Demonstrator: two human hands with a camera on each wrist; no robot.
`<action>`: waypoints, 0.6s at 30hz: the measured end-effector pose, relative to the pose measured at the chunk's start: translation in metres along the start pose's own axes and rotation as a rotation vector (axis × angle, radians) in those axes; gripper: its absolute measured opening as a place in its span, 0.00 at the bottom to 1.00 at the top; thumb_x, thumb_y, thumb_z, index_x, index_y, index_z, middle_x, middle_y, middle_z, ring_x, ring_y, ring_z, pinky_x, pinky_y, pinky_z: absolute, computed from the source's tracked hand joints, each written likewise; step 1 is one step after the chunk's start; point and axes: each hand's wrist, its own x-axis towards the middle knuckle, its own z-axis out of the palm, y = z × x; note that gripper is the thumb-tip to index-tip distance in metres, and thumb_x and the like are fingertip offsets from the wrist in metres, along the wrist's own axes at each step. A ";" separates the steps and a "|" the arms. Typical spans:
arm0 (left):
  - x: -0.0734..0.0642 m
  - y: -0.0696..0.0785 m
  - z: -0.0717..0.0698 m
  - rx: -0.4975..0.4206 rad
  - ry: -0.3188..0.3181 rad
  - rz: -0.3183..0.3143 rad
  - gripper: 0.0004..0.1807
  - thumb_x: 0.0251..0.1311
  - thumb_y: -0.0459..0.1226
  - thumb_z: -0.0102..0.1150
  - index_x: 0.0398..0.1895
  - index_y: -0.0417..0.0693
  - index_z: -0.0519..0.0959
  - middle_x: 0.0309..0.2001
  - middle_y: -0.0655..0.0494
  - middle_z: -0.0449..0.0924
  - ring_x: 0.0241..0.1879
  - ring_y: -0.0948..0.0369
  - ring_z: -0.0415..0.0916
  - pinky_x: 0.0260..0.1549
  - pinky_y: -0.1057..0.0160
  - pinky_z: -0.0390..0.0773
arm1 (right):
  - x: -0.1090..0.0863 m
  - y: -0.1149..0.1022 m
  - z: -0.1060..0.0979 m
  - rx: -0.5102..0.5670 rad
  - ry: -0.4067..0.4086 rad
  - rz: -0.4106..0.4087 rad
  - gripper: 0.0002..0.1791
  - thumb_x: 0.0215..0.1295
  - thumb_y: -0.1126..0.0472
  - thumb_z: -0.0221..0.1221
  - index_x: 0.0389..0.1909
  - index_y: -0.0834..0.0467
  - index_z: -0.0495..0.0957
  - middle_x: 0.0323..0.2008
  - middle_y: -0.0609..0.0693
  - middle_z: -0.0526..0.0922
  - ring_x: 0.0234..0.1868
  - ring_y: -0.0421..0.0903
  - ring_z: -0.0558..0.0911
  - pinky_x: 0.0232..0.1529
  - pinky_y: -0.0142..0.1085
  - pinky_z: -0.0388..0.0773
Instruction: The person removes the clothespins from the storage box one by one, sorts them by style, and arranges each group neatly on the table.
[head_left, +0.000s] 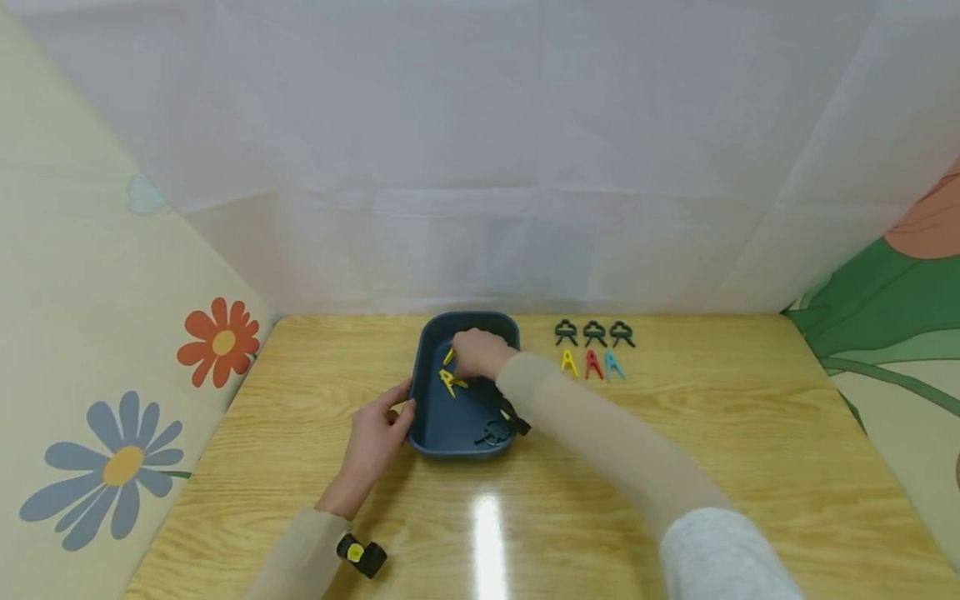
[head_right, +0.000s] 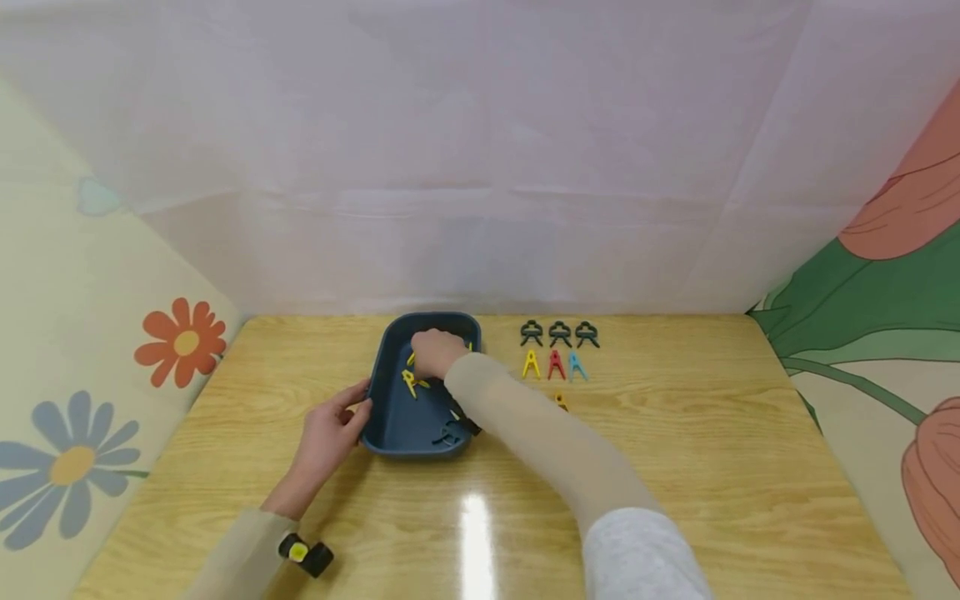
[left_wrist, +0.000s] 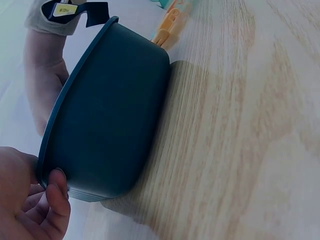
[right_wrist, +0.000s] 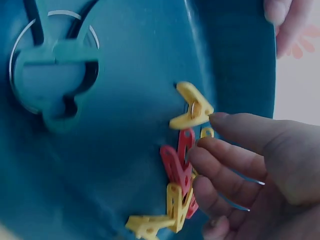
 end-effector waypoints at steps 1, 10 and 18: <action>0.000 0.000 0.000 0.001 0.003 0.003 0.22 0.74 0.32 0.56 0.69 0.36 0.76 0.52 0.37 0.85 0.14 0.65 0.69 0.14 0.67 0.67 | 0.000 -0.003 0.001 -0.010 0.004 0.001 0.12 0.68 0.53 0.68 0.29 0.54 0.80 0.25 0.46 0.78 0.26 0.43 0.76 0.33 0.38 0.73; 0.000 0.001 -0.001 0.002 -0.003 0.013 0.22 0.75 0.32 0.55 0.70 0.37 0.76 0.52 0.37 0.85 0.14 0.66 0.68 0.14 0.67 0.66 | 0.001 -0.014 0.010 -0.114 0.016 -0.020 0.13 0.63 0.51 0.73 0.41 0.54 0.83 0.34 0.46 0.83 0.35 0.44 0.81 0.41 0.40 0.80; 0.000 0.000 -0.002 0.001 -0.008 0.018 0.23 0.75 0.32 0.56 0.70 0.37 0.76 0.52 0.37 0.85 0.14 0.65 0.69 0.14 0.67 0.67 | 0.003 -0.021 0.012 -0.157 -0.004 -0.013 0.16 0.61 0.52 0.74 0.45 0.54 0.84 0.43 0.47 0.85 0.42 0.45 0.81 0.47 0.42 0.81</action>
